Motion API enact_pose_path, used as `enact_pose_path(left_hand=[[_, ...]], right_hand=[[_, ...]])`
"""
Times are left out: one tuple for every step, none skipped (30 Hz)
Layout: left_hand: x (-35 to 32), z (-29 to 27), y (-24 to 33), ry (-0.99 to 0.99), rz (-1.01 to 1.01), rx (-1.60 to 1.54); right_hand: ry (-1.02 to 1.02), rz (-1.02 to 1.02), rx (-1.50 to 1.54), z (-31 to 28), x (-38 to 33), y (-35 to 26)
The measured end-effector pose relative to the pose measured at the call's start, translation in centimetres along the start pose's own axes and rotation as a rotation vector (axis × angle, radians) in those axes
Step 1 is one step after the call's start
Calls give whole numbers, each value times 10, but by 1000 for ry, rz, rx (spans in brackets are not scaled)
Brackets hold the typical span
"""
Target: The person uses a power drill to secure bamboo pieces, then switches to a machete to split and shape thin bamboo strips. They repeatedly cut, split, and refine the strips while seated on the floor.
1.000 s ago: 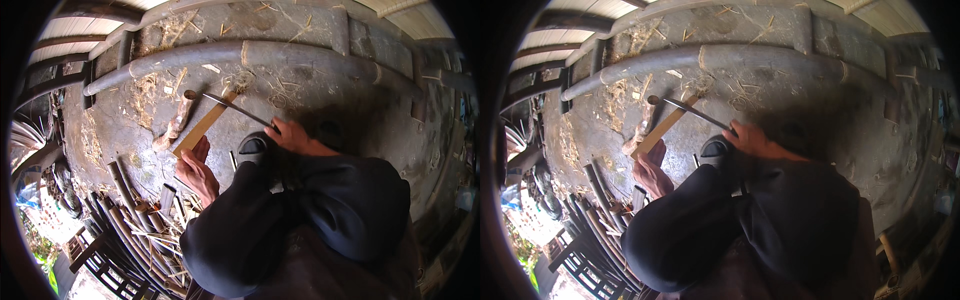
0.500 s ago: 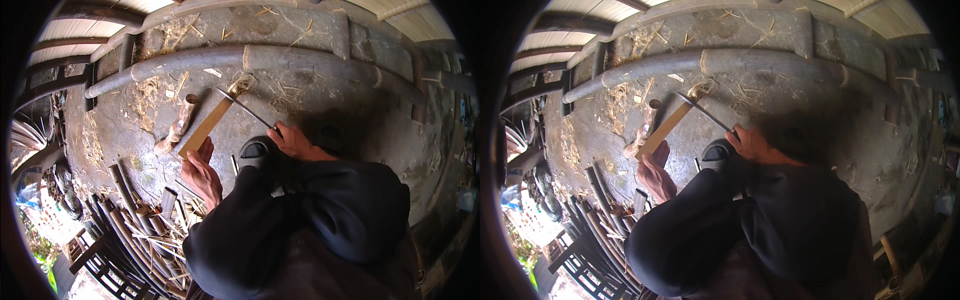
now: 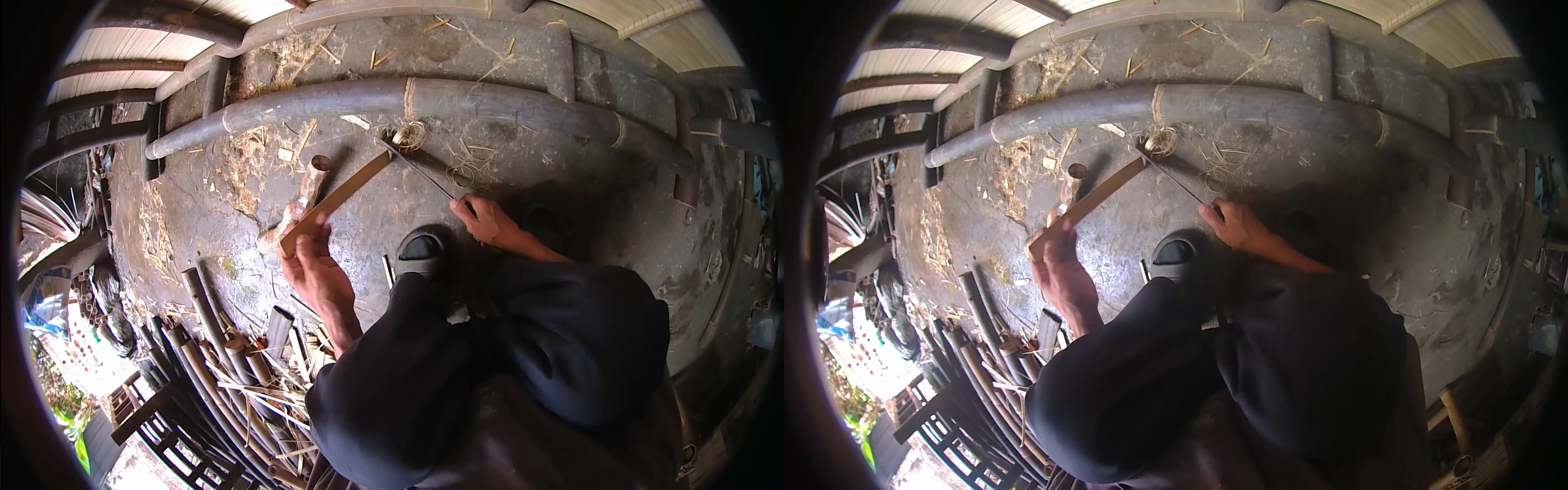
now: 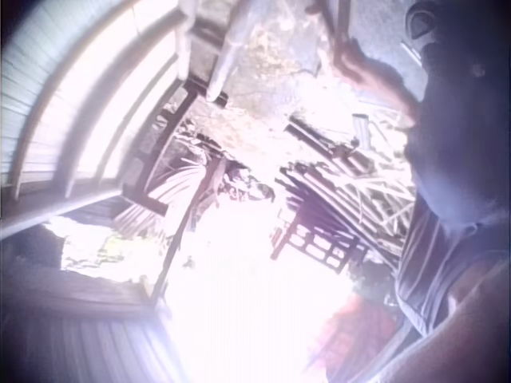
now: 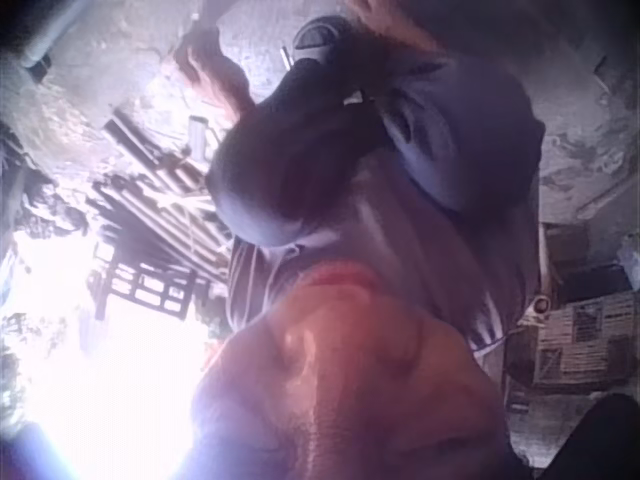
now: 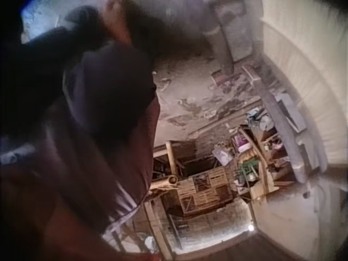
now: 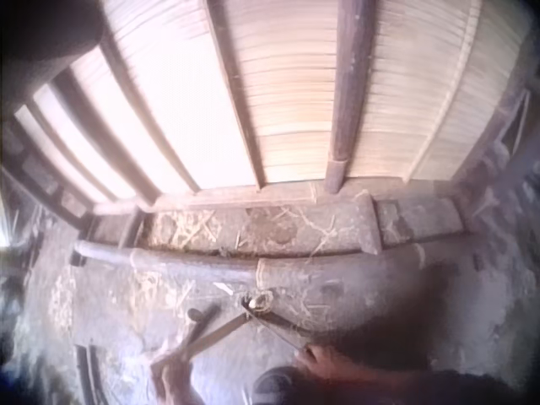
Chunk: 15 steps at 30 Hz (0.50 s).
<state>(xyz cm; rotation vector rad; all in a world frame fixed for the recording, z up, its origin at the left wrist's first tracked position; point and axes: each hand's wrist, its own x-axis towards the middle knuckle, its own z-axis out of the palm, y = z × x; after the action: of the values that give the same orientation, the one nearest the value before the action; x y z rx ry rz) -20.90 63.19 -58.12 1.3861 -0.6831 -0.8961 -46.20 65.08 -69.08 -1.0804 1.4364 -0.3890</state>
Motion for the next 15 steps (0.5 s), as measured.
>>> enact_pose_path(left_hand=[[3,-2,4,27,-30,-131],[8,-10,1,3,-39,-129],[10,-17,-3,-22,-47,-128],[8,-17,-1,-44,-12,34],[5,-16,1,-68,23,195],[3,-15,4,-91,57,356],[-1,-16,8,-119,2,345],[-4,-16,13,-148,-54,333],[-8,-16,16,-176,-109,317],[-12,-17,14,-207,-69,340],[-15,-17,15,-208,-33,518],[-17,-16,12,-175,-43,476],[-20,-13,9,-142,-54,435],[-25,-13,11,-130,-36,433],[-28,-7,9,-141,-26,422]], right_hand=[[-58,88,27,-6,-4,-17],[-113,179,55,-9,-5,-26],[-51,55,-5,-8,-5,-21],[8,-68,-62,-5,-6,-18],[67,-191,-119,-3,-7,-15],[22,-206,-134,-2,-9,-12],[-29,-215,-147,-2,-17,-23],[-78,-223,-159,0,-22,-32],[-141,-289,-134,2,-27,-37],[-203,-355,-109,6,-31,-42],[-263,-424,-86,8,-33,-45],[-256,-496,-94,9,-31,-45],[-182,-406,-121,10,-23,-34],[-123,-324,-145,13,-9,-20],[-44,-228,-171,11,-3,-9]])
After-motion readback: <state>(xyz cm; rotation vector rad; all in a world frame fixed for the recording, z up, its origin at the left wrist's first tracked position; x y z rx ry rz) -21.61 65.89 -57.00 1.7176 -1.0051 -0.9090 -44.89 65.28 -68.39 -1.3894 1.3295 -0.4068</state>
